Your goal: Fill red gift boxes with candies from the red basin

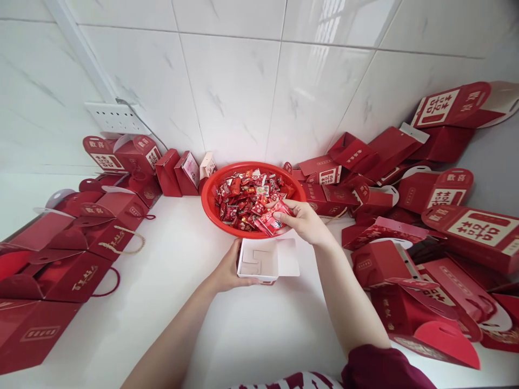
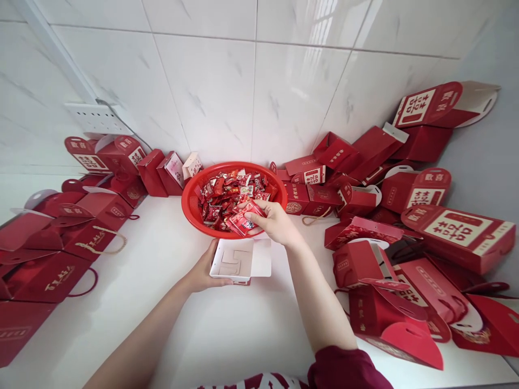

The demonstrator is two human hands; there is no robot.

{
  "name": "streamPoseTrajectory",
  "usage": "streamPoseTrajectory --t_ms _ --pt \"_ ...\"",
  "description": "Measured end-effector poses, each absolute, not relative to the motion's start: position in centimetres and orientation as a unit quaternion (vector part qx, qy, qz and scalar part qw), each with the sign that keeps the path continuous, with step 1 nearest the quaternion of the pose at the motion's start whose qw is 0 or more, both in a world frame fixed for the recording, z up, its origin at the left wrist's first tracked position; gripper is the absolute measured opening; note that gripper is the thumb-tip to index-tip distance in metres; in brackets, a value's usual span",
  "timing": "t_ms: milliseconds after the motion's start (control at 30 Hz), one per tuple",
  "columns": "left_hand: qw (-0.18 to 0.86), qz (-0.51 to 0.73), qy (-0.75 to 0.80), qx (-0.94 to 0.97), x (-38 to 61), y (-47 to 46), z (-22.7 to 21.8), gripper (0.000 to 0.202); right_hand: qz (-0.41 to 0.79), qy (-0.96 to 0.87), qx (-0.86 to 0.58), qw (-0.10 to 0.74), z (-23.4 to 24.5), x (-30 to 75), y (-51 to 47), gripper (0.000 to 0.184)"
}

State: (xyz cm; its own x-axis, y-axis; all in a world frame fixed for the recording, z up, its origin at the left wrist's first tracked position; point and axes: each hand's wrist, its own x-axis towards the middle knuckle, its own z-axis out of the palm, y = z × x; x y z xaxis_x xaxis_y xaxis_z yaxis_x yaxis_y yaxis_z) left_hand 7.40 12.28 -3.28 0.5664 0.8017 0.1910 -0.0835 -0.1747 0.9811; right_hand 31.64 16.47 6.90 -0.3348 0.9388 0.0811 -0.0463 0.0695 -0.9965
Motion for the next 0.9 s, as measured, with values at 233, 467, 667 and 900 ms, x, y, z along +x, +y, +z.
streamPoseTrajectory --t_ms 233,467,667,900 --pt "0.589 0.377 0.271 0.661 7.5 12.1 -3.0 0.1 0.546 -0.597 -0.376 0.451 7.9 30.7 15.3 0.054" --pt "0.603 0.367 0.278 0.652 7.4 12.0 -3.4 0.099 0.56 -0.604 -0.38 0.421 8.5 30.8 14.5 0.057" --pt "0.584 0.374 0.273 0.667 7.4 12.2 -3.5 0.099 0.531 -0.63 -0.349 0.446 8.4 30.7 14.5 0.027" --pt "0.559 0.367 0.297 0.681 7.2 11.9 -2.7 0.098 0.351 -0.755 -0.21 0.512 9.9 31.0 13.3 0.014"
